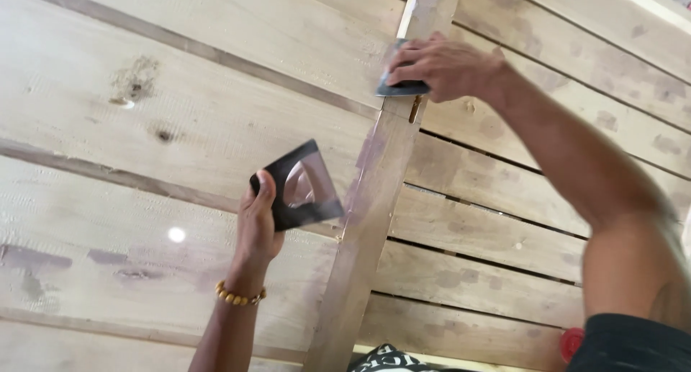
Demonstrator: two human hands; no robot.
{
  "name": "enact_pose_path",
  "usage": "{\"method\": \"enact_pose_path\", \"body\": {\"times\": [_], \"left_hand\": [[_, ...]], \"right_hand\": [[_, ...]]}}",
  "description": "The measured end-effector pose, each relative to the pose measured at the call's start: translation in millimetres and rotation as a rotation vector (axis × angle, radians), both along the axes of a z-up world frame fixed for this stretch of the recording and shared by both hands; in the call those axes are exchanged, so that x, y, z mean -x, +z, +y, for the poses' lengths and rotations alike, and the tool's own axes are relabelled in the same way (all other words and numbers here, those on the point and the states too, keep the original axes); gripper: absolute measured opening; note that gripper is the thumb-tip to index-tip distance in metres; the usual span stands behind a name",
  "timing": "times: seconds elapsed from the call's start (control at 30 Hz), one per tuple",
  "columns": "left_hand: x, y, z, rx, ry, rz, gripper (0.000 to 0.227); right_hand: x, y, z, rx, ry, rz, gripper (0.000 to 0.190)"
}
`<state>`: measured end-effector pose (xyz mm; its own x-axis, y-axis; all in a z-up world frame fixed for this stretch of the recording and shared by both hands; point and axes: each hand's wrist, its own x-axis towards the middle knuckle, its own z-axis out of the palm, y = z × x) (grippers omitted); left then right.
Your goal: The person applies and smooths wood filler into gaps and cracks on a wooden door panel using putty knives.
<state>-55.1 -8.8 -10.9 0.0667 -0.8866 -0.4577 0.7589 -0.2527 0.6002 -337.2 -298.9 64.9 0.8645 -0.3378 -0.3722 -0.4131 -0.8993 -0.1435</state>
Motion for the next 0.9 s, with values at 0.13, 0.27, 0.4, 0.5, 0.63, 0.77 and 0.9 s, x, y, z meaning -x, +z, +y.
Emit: {"method": "enact_pose_path", "body": {"times": [0.13, 0.27, 0.4, 0.5, 0.63, 0.77, 0.9], "left_hand": [[30.8, -3.4, -22.4, 0.002, 0.058, 0.047, 0.047], [79.1, -0.2, -47.5, -0.094, 0.116, 0.250, 0.048], [117.2, -17.7, -68.5, -0.097, 0.152, 0.366, 0.043], [123.1, 5.5, -76.7, 0.055, 0.117, 0.424, 0.045], [121.1, 13.3, -74.8, 0.023, 0.004, 0.370, 0.044], [114.9, 17.0, -71.2, 0.033, -0.040, 0.385, 0.047], [102.7, 1.8, -74.1, -0.010, -0.057, 0.241, 0.050]], "right_hand": [[23.4, 15.6, 16.5, 0.081, 0.005, 0.188, 0.068], [28.7, 16.7, 64.6, -0.165, -0.134, -0.132, 0.067], [18.7, 28.4, 141.8, -0.522, -0.208, -0.824, 0.057], [24.7, 26.7, 156.9, -0.339, -0.176, -0.845, 0.070], [55.2, 29.4, 159.1, -0.216, -0.276, -0.831, 0.084], [78.9, 34.0, 160.2, -0.184, -0.337, -0.647, 0.093], [101.6, 16.6, 154.4, 0.040, -0.288, -0.721, 0.079]]}}
